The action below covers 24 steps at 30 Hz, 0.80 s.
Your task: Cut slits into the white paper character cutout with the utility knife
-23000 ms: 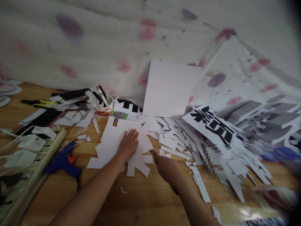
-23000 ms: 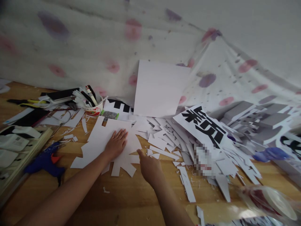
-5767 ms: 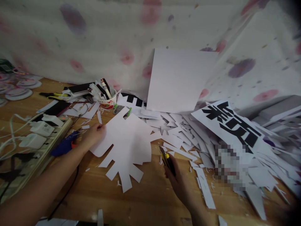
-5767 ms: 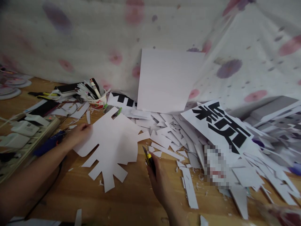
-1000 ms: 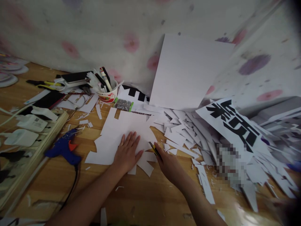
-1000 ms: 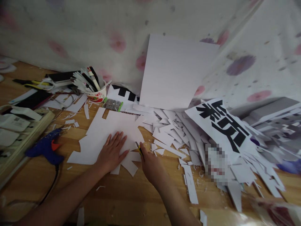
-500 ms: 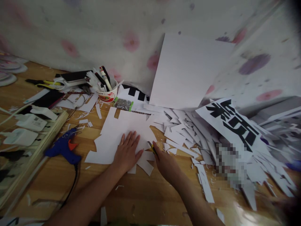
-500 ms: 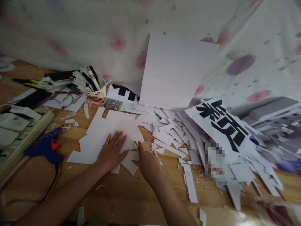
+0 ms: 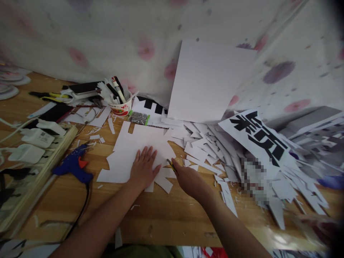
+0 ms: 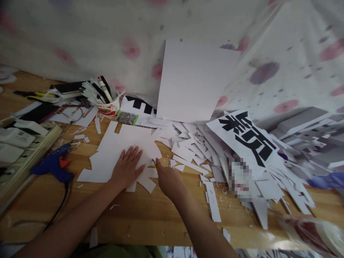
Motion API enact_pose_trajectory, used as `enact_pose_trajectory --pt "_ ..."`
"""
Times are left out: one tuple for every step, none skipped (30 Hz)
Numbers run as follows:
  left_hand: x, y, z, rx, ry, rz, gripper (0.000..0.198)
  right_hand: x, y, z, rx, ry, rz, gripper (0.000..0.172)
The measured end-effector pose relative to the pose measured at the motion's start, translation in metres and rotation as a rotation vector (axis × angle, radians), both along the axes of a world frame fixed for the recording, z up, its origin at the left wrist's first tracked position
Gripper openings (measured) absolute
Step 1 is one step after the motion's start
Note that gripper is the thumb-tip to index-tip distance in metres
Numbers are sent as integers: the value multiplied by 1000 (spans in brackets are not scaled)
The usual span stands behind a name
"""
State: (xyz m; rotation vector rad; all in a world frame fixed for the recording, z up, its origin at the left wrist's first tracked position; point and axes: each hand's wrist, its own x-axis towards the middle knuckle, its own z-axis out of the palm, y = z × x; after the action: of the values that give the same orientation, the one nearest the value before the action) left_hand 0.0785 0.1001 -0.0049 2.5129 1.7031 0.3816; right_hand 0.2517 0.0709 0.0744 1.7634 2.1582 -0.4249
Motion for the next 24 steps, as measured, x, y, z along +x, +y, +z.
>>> enact_pose_trajectory --pt "0 0 0 2 -2 3 57 0 -2 0 1 2 -5 51" --pt "0 0 0 4 -4 5 57 0 -4 1 3 3 -8 51" --pt "0 0 0 6 -5 7 57 0 -5 2 3 5 -12 50" --pt "1 0 0 6 -6 8 57 0 -7 2 4 8 -16 50" --pt "0 0 -1 6 -6 9 57 0 -8 3 1 10 -22 50" --pt "0 0 -1 4 -5 8 58 0 -10 3 -5 11 -29 51" --pt "0 0 -1 2 -3 7 58 0 -11 3 -9 11 -36 52" --pt "0 0 -1 -1 -1 7 58 0 -12 2 -6 10 -39 53" --pt "0 1 -2 -4 2 6 58 0 -13 1 0 7 -43 53" --pt "0 1 -2 -6 3 5 58 1 -14 1 4 5 -47 53" --pt "-1 1 -2 -6 3 3 58 2 -16 0 6 3 -52 53" --pt "-1 1 -2 -3 1 2 58 3 -17 0 8 4 -57 53" --pt "0 1 -3 1 -4 0 57 4 -18 1 5 9 -65 53" --pt "0 0 -3 6 -9 -2 57 5 -19 4 -1 21 -76 52" --pt "0 0 -4 10 -14 -5 57 6 -20 7 -3 44 -89 51" --pt "1 -1 -4 12 -19 -10 56 8 -20 10 -3 80 -109 50" --pt "0 -1 -4 11 -26 -20 56 10 -19 14 -8 129 -144 49" --pt "-1 -2 -3 10 -38 -32 55 12 -17 18 -25 193 -195 48" --pt "-3 -1 -1 10 -57 -42 54 13 -14 20 -47 268 -261 49" --pt "-8 0 2 17 -87 -40 53 15 -10 20 -67 350 -336 50" --pt "-15 3 6 29 -124 -26 51 16 -5 19 -80 433 -415 52" --pt "-24 7 11 47 -165 12 49 17 1 15 -81 515 -486 54" --pt "-35 12 17 80 -210 75 47 18 9 10 -72 595 -544 57" --pt "-48 18 22 101 -243 147 45 17 16 2 -50 673 -589 60"
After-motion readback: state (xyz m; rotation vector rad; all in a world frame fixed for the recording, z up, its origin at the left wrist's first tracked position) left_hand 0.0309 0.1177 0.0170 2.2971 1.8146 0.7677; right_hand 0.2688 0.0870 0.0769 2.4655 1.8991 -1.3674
